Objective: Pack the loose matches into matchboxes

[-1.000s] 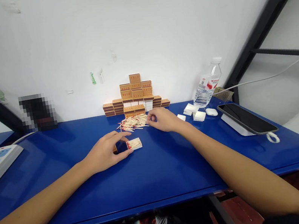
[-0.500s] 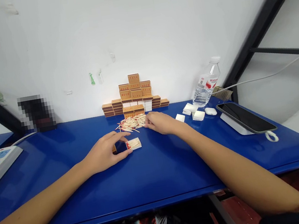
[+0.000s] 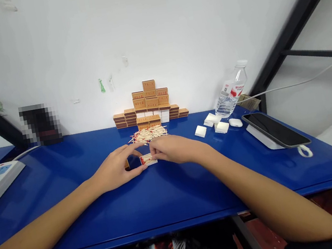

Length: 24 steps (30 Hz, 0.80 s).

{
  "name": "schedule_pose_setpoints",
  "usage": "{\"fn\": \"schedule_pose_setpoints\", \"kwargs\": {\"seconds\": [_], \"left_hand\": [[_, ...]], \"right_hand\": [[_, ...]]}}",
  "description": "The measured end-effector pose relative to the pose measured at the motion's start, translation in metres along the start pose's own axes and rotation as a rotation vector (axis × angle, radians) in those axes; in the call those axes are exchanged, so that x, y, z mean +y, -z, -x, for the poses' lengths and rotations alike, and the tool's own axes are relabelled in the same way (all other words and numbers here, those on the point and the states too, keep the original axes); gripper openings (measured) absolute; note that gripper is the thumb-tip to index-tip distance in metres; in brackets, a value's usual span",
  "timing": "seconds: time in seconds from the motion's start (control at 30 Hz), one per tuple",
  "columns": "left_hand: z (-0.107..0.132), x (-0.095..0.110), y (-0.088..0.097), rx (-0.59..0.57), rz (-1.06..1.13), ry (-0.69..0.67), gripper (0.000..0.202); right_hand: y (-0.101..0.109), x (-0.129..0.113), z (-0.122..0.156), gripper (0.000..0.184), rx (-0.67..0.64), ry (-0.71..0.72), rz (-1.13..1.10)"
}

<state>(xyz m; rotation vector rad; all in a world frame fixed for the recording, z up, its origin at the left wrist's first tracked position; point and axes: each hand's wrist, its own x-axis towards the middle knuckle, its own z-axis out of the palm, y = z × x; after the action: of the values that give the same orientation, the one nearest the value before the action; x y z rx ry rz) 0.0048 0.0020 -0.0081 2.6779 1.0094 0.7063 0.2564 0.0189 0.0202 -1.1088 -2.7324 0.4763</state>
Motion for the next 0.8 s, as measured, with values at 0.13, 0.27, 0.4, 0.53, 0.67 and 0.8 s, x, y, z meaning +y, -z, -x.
{"fn": "schedule_pose_setpoints", "kwargs": {"seconds": [0.13,0.27,0.4,0.53,0.67,0.8], "left_hand": [[0.0,0.0,0.0,-0.003,-0.004,-0.007,0.06],[0.0,-0.001,0.0,-0.006,0.003,0.009,0.059],[-0.001,0.0,0.001,-0.022,0.012,0.011,0.062],[-0.001,0.001,0.001,-0.012,0.008,0.01,0.058],[0.0,0.001,0.001,-0.004,0.007,-0.013,0.059],[0.0,0.0,0.0,-0.022,0.003,-0.009,0.058]], "right_hand": [[0.001,0.003,-0.001,0.008,0.018,0.003,-0.044],[0.014,0.009,0.004,0.01,0.033,-0.011,-0.127],[0.019,0.01,0.004,0.012,0.131,-0.044,-0.163],[0.006,-0.001,-0.003,0.012,0.157,0.007,-0.164],[-0.007,-0.009,-0.008,0.006,0.162,0.084,-0.089],[-0.008,-0.006,-0.008,0.006,0.183,0.118,-0.082]]}}
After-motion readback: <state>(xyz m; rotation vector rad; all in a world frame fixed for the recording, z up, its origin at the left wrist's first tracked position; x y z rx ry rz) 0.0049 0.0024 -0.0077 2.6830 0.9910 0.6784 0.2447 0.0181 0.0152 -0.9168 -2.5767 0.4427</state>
